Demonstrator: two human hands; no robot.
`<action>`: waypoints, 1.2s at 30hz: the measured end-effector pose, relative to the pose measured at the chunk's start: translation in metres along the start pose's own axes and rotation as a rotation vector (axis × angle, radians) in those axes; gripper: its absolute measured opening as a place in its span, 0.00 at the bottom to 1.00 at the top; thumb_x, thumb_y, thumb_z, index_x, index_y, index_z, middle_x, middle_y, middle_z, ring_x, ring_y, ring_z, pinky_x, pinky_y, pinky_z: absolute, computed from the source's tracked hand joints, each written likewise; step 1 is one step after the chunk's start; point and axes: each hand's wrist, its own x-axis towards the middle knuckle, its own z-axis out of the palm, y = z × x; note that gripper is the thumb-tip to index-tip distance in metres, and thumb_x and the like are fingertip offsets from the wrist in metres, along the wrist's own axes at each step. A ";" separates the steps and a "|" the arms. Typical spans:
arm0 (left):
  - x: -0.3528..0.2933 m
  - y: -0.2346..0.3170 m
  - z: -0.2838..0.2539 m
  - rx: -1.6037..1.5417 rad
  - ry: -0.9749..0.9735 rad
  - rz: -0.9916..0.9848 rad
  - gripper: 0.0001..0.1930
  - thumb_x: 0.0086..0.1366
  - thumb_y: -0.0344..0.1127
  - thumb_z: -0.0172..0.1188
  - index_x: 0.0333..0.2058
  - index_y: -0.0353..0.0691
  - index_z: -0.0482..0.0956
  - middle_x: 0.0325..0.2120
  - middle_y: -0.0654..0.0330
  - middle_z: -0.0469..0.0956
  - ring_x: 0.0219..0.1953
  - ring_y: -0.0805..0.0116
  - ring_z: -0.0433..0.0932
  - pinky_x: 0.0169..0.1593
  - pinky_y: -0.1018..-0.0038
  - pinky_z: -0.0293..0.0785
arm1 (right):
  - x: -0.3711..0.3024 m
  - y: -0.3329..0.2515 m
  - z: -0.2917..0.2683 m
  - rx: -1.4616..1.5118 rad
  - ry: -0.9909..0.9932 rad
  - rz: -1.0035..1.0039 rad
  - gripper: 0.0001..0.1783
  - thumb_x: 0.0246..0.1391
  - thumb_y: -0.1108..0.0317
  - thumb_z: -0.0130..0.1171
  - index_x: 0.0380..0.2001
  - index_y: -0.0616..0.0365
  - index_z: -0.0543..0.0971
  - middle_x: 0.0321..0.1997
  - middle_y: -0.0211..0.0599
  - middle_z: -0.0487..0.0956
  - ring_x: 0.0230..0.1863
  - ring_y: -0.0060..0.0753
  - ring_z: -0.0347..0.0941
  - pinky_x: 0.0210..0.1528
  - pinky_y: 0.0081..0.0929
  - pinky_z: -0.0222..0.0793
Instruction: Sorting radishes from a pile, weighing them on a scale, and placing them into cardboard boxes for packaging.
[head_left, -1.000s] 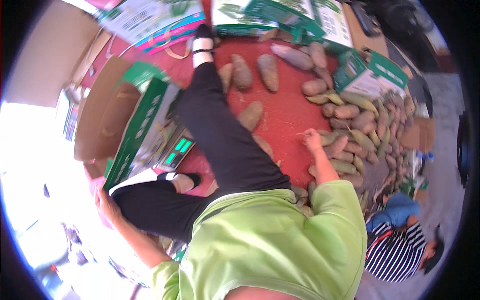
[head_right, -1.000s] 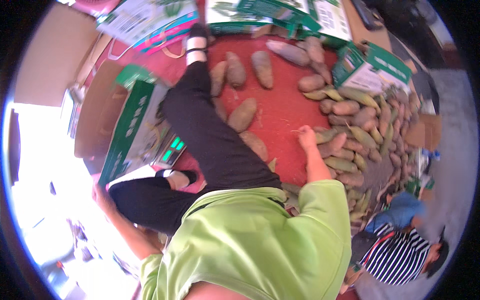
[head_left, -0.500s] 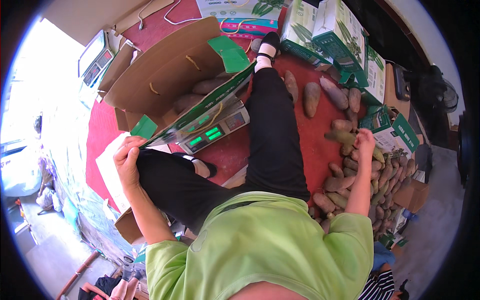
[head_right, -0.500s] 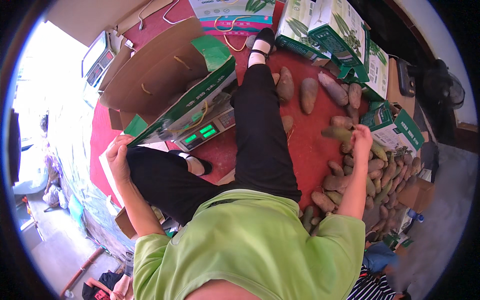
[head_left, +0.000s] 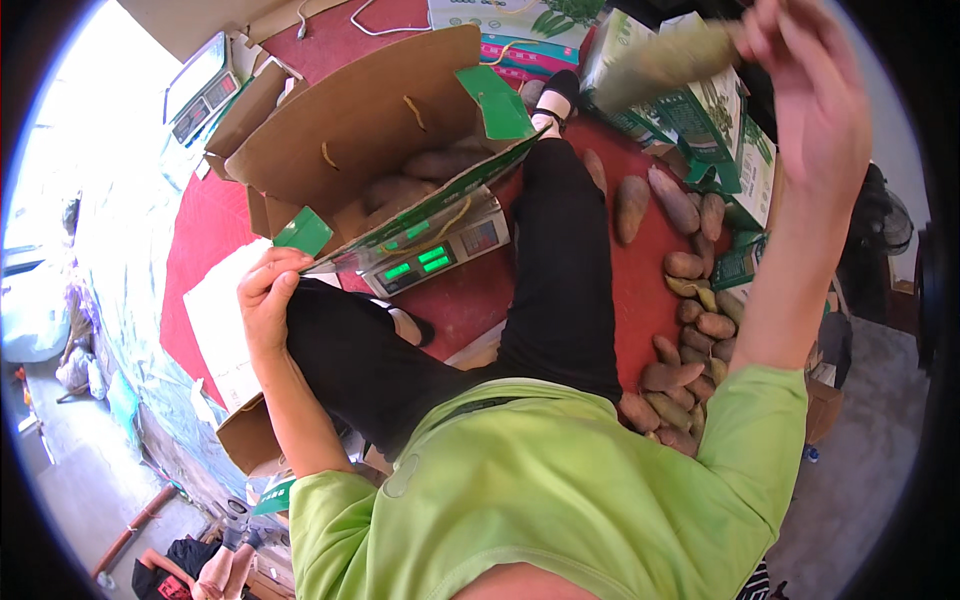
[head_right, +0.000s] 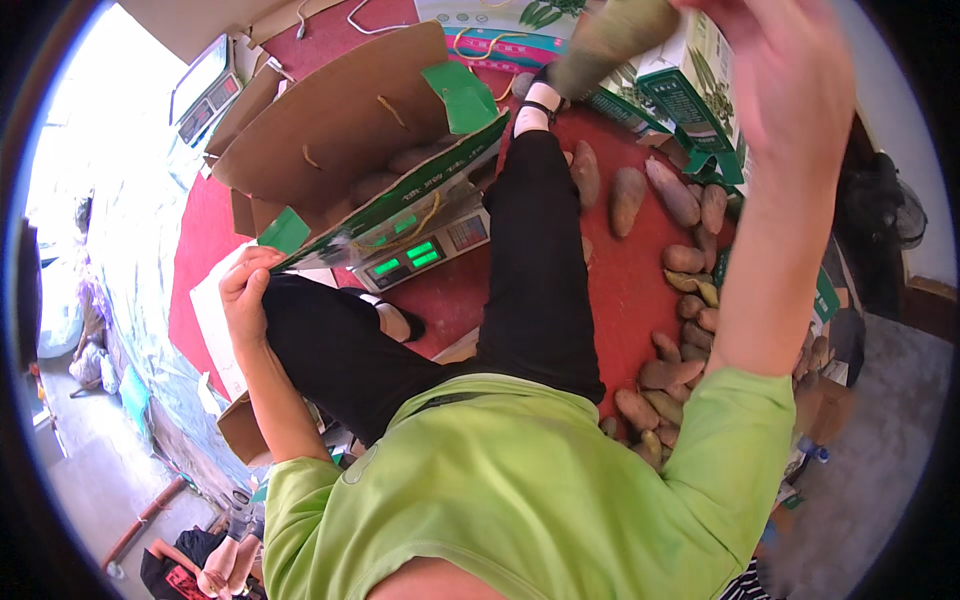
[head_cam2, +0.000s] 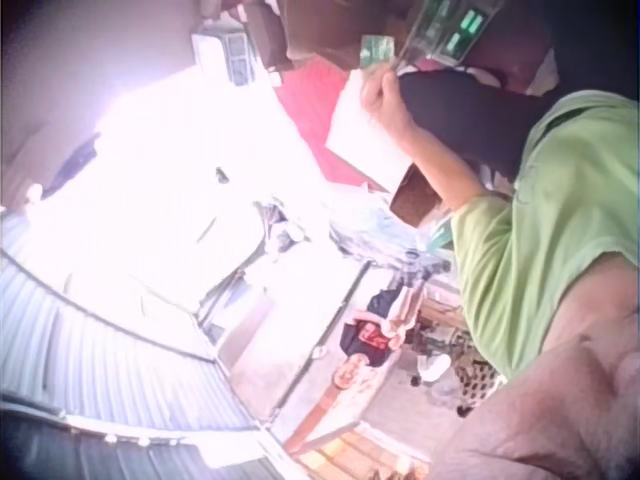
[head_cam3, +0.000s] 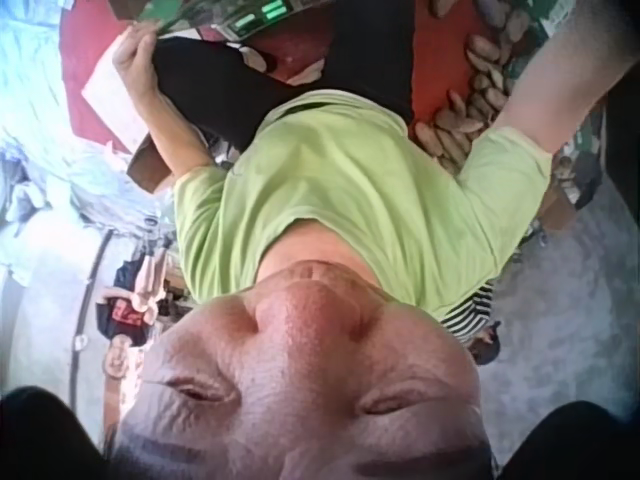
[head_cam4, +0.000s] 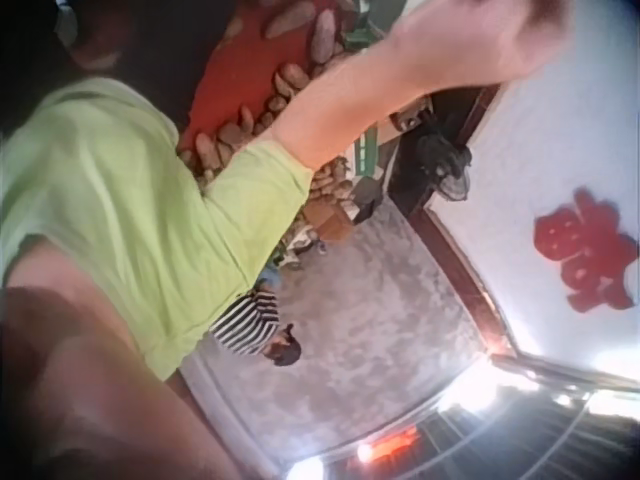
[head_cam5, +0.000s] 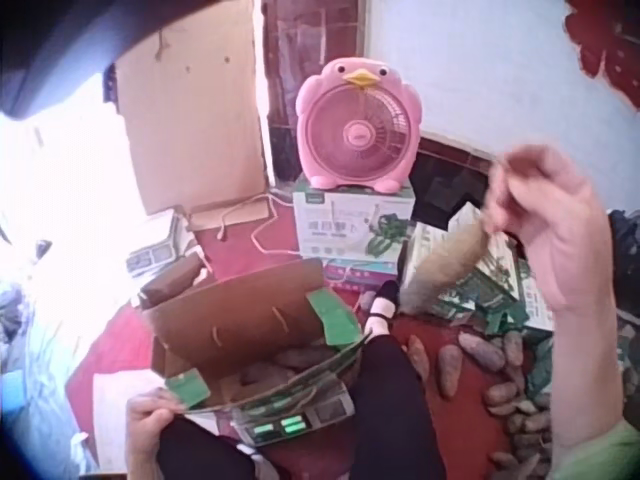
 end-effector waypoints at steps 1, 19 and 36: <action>0.000 -0.001 0.001 -0.008 -0.012 -0.002 0.08 0.53 0.31 0.60 0.28 0.29 0.80 0.28 0.54 0.78 0.35 0.64 0.75 0.43 0.73 0.68 | 0.011 -0.001 0.012 0.076 -0.085 -0.011 0.10 0.52 0.75 0.49 0.38 0.66 0.75 0.36 0.42 0.76 0.37 0.29 0.71 0.43 0.28 0.65; -0.003 -0.024 -0.013 0.121 -0.012 -0.018 0.12 0.61 0.33 0.54 0.32 0.27 0.79 0.34 0.54 0.77 0.42 0.62 0.72 0.52 0.69 0.62 | -0.047 0.131 0.145 -0.321 0.234 -0.149 0.08 0.41 0.77 0.52 0.25 0.55 0.78 0.31 0.41 0.78 0.39 0.44 0.73 0.43 0.34 0.68; -0.001 -0.059 -0.049 -0.196 0.039 -0.065 0.23 0.70 0.45 0.42 0.46 0.26 0.72 0.43 0.49 0.74 0.47 0.60 0.72 0.55 0.63 0.65 | -0.465 0.211 -0.106 -0.973 0.685 1.127 0.12 0.44 0.74 0.52 0.33 0.54 0.80 0.38 0.44 0.78 0.45 0.45 0.74 0.47 0.35 0.69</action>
